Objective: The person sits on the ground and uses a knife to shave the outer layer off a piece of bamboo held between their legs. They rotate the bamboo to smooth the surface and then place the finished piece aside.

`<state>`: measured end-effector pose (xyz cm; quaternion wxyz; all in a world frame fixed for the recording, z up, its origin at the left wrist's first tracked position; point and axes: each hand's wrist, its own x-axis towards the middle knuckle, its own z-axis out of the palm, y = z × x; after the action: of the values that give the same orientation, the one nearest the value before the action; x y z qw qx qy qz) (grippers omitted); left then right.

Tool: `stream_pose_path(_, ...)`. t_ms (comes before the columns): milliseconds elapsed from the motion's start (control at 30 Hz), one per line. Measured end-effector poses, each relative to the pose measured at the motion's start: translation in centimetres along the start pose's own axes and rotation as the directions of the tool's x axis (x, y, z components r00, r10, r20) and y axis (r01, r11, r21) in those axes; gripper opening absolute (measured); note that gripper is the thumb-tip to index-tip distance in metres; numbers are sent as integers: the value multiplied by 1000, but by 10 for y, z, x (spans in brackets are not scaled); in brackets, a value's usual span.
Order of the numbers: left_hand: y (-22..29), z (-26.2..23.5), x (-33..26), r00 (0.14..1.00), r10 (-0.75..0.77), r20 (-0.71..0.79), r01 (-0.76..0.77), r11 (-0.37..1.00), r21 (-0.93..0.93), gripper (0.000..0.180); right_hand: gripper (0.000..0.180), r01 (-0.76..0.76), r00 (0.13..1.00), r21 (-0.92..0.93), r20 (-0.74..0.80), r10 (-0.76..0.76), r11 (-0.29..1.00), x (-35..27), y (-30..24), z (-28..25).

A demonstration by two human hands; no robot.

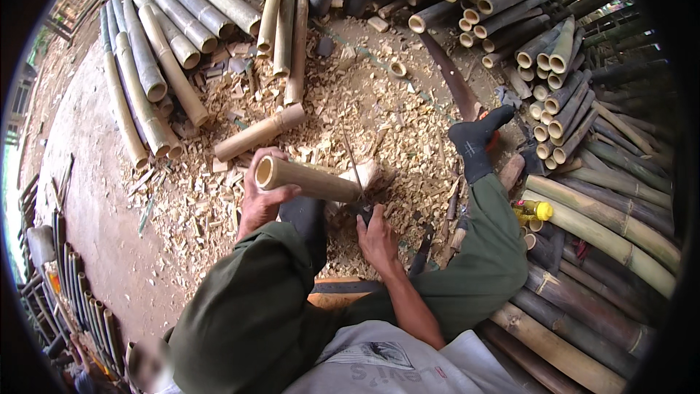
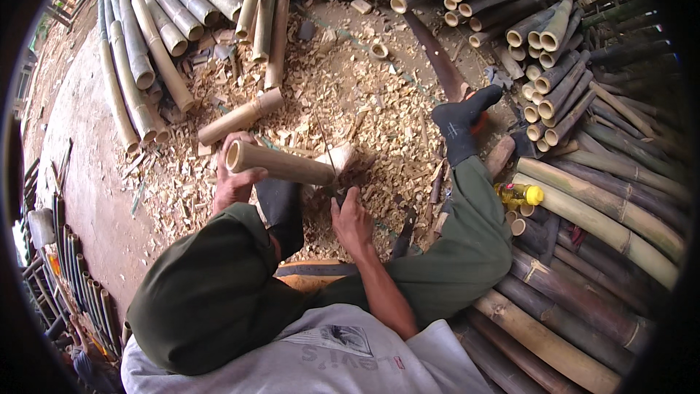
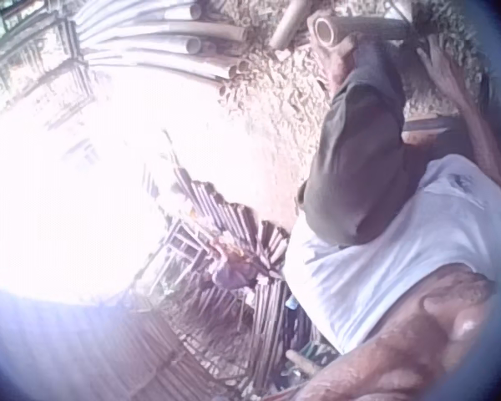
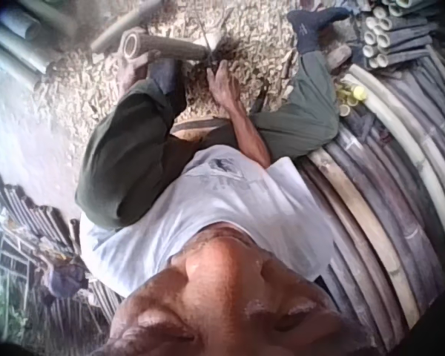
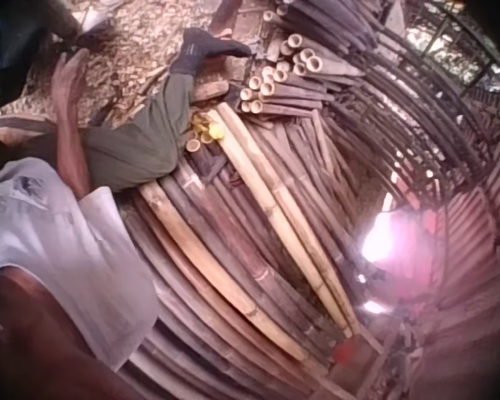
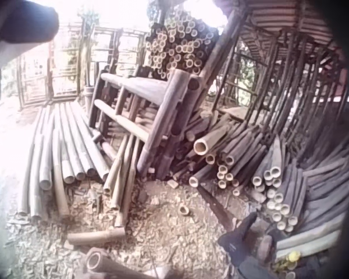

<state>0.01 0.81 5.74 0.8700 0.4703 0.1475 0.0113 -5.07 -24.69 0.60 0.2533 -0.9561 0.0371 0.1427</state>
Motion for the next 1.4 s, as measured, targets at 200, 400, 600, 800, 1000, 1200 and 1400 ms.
stream_pose_path(200, -23, -2, 6, 906, 96, -413, -138, 988, -73, 59, 33, 56, 997, 248, 31, -66, 967, -4, -56, -68)
stream_pose_path(400, -17, 22, 4, 901, 101, -422, -125, 992, -29, 58, 33, -68, 992, 200, 114, 46, 977, 3, -23, -15)
stream_pose_path(600, -14, -3, 4, 933, 178, -314, -204, 978, -52, 58, 35, 23, 998, 248, 56, -38, 969, 0, -52, -58)
stream_pose_path(800, -18, 6, 6, 978, 155, -137, -167, 983, -80, 57, 36, 178, 977, 268, -160, -139, 947, -6, -26, -23)
stream_pose_path(1000, -16, -1, 9, 990, 129, -53, -131, 991, -32, 61, 40, 21, 998, 201, 54, -33, 979, 4, -19, -39)
stream_pose_path(1200, 10, -21, -8, 999, 20, 32, -24, 994, 106, 63, 31, 311, 939, 454, -285, -194, 835, -16, -32, -32)
stream_pose_path(1400, -10, -19, -3, 982, 53, -179, -73, 992, -105, 64, 38, -45, 990, 182, 139, 20, 982, -3, -16, -29)
